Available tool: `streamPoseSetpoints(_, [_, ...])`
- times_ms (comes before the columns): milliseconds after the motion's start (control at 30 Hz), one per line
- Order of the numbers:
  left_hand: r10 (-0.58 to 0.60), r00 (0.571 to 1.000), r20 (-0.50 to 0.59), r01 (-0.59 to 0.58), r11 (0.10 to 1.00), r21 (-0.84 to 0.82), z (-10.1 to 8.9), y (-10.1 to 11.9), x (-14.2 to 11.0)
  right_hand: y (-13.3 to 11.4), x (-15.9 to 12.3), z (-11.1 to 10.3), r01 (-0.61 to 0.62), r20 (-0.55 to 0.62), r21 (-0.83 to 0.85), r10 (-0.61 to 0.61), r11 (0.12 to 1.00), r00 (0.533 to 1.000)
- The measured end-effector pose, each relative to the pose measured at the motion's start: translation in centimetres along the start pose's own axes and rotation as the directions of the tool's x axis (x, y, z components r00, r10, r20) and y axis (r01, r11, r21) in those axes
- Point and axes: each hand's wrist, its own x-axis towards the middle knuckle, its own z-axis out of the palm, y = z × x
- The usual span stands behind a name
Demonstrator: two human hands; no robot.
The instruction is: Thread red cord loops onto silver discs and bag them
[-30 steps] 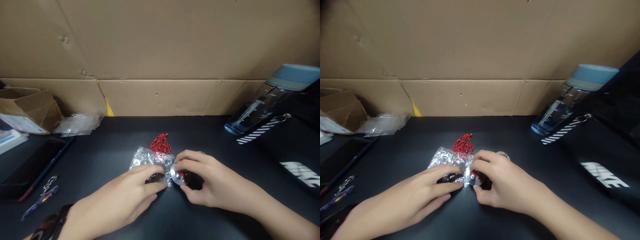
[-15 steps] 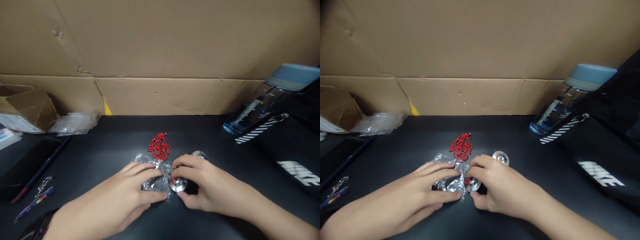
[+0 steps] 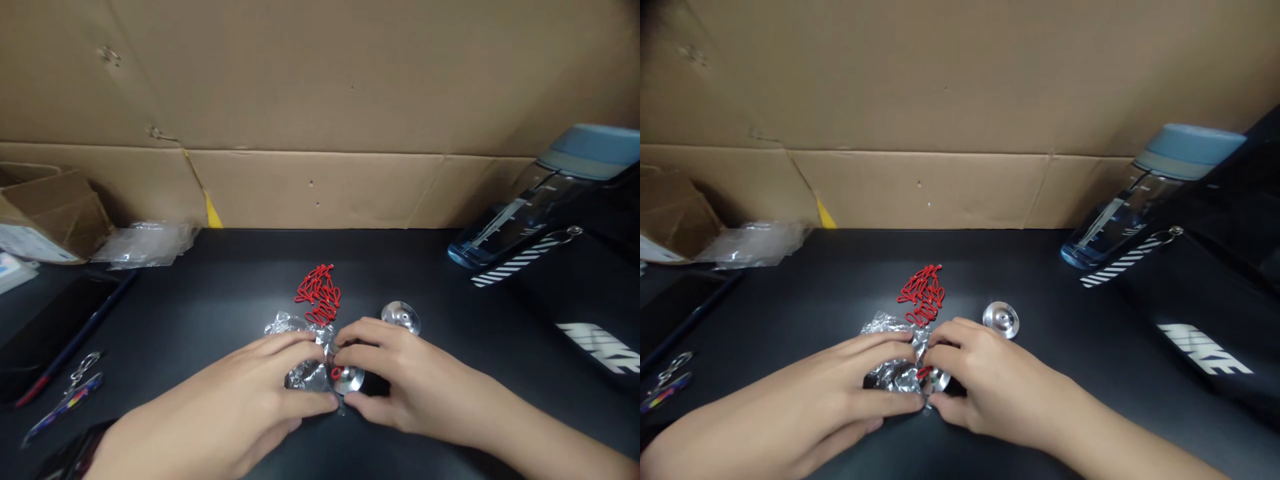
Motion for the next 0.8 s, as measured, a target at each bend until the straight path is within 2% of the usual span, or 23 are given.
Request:
streamPoseSetpoints(300, [-0.005, 1.0, -0.028, 0.005, 1.0, 0.013, 0.0, 0.0, -0.5, -0.2, -0.4, -1.5, -0.08, -0.047, -0.105, 0.076, 0.991, 0.996])
streamPoseSetpoints(500, [-0.007, 1.0, -0.029, 0.009, 0.998, 0.055, 0.3, -0.1, -0.5, 0.0, 0.0, -0.9, -0.006, 0.005, -0.009, 0.006, 1.0, 1.0])
streamPoseSetpoints(800, [0.006, 0.997, -0.072, -0.004, 0.999, 0.036, 0.4, -0.1, -0.6, 0.6, 0.3, 0.0, 0.036, -0.009, 0.017, -0.036, 0.999, 0.999])
